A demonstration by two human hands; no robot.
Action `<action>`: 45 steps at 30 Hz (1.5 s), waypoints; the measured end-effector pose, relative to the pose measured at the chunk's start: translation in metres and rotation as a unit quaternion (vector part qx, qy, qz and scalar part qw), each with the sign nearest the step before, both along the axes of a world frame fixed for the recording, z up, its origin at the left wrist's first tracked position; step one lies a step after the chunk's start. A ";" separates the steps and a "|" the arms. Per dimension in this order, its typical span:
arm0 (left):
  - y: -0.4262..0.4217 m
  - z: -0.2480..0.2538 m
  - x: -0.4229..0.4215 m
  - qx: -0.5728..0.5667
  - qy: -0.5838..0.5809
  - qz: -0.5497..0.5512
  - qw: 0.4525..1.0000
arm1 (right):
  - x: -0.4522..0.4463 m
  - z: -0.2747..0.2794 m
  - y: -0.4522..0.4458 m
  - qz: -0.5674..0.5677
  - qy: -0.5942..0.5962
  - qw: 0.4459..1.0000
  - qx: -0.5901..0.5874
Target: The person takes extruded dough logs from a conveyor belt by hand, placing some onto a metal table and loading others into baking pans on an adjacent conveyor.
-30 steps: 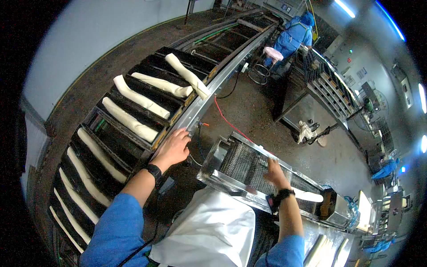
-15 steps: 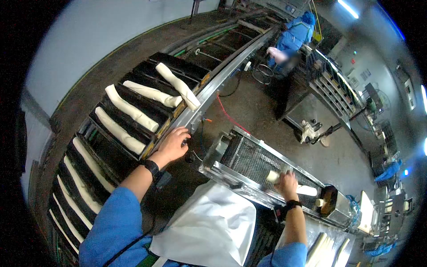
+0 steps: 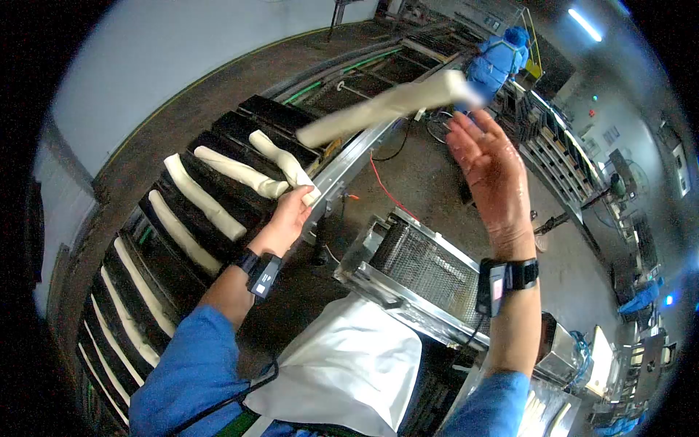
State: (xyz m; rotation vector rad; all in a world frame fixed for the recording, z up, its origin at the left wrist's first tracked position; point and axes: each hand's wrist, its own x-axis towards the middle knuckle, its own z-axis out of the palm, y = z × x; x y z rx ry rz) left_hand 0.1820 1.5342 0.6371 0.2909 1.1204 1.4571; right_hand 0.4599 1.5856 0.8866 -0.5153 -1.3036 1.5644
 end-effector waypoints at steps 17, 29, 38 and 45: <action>0.042 0.107 0.079 0.126 0.147 0.003 0.981 | 0.048 -0.141 -0.007 0.094 -0.290 0.936 -0.175; -0.001 0.077 0.249 0.383 0.257 -0.697 0.549 | 0.165 -0.104 -0.135 -0.284 -0.044 0.931 -0.226; 0.068 0.007 0.349 0.406 0.516 -0.514 0.552 | 0.300 -0.103 -0.342 -0.579 -0.198 0.747 -0.258; 0.102 -0.043 0.426 0.385 0.593 -0.551 0.444 | 0.435 -0.045 -0.451 -0.664 -0.227 0.688 -0.188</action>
